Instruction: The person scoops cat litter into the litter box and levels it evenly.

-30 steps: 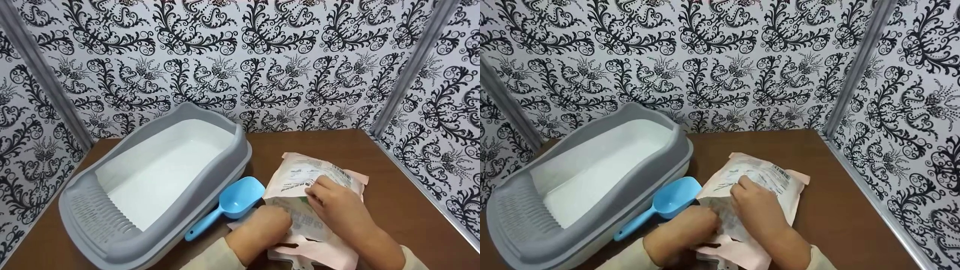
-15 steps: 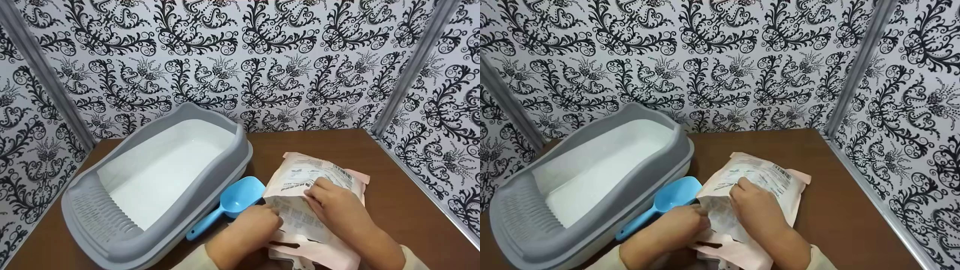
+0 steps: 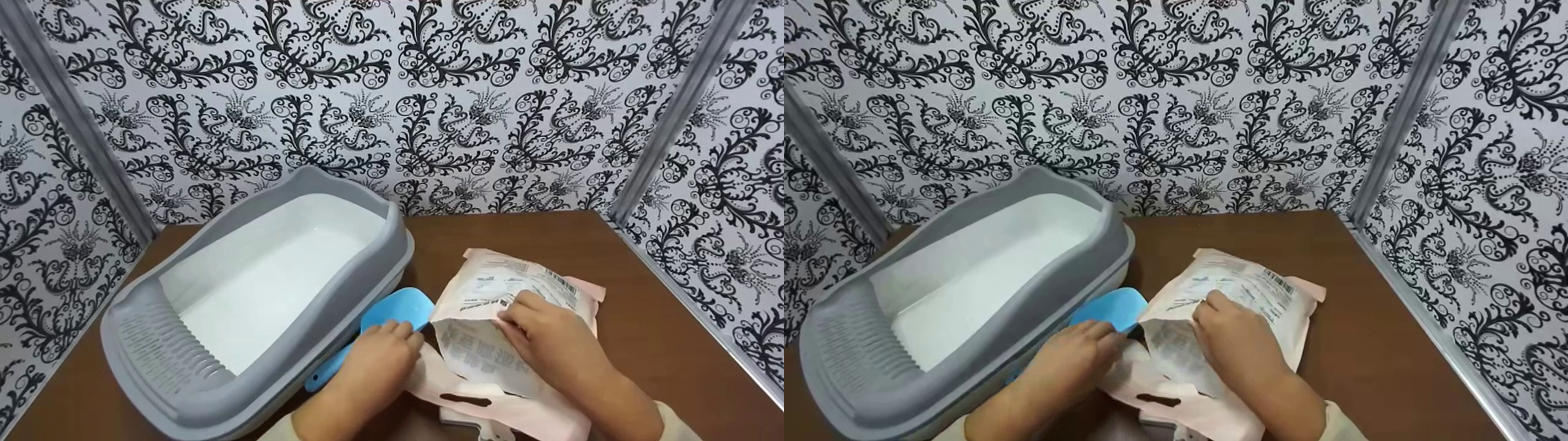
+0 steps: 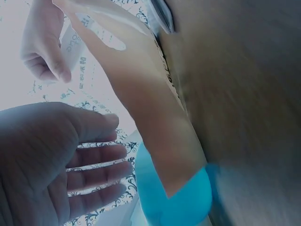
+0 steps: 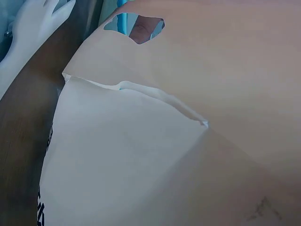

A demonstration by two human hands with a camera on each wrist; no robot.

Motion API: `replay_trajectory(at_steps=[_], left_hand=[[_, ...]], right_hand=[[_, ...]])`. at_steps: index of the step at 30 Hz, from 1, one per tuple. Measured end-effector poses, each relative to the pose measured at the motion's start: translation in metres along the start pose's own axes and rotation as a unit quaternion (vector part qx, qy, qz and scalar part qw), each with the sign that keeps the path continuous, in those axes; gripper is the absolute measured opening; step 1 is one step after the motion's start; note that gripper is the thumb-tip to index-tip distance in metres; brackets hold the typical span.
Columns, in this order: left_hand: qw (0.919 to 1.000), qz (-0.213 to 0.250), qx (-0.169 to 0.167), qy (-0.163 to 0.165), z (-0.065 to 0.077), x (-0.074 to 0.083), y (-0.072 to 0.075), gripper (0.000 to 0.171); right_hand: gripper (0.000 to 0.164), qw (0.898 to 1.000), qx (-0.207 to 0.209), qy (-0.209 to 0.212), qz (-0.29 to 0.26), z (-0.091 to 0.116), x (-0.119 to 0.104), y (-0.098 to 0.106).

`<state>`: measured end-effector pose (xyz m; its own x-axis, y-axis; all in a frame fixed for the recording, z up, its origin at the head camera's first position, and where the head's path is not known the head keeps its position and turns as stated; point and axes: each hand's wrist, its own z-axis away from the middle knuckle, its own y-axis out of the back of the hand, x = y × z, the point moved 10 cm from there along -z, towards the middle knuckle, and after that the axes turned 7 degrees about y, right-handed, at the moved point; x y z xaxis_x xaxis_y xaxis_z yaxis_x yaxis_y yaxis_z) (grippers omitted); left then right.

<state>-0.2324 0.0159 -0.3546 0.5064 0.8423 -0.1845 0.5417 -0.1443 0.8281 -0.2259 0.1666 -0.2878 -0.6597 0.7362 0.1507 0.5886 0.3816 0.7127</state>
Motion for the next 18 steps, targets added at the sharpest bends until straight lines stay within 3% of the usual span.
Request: replay_trajectory(at_steps=[5, 9, 13, 18], left_hand=[[0.9975, -0.04, -0.002, 0.058, 0.014, -0.018, 0.003, 0.026], [0.9915, -0.081, -0.01, 0.101, 0.026, -0.029, 0.004, 0.039], [0.9851, -0.091, -0.02, 0.145, 0.034, -0.036, 0.003, 0.054], [0.9774, -0.109, -0.036, 0.178, 0.039, -0.04, -0.001, 0.05]], right_hand=[[0.015, 1.0, -0.005, -0.002, -0.003, 0.0, 0.0, 0.0], [0.015, 1.0, -0.006, -0.002, -0.002, 0.0, -0.001, 0.0], [0.016, 1.0, -0.007, -0.003, 0.002, 0.0, 0.0, -0.001], [0.016, 1.0, -0.011, -0.005, 0.006, 0.001, 0.001, -0.002]])
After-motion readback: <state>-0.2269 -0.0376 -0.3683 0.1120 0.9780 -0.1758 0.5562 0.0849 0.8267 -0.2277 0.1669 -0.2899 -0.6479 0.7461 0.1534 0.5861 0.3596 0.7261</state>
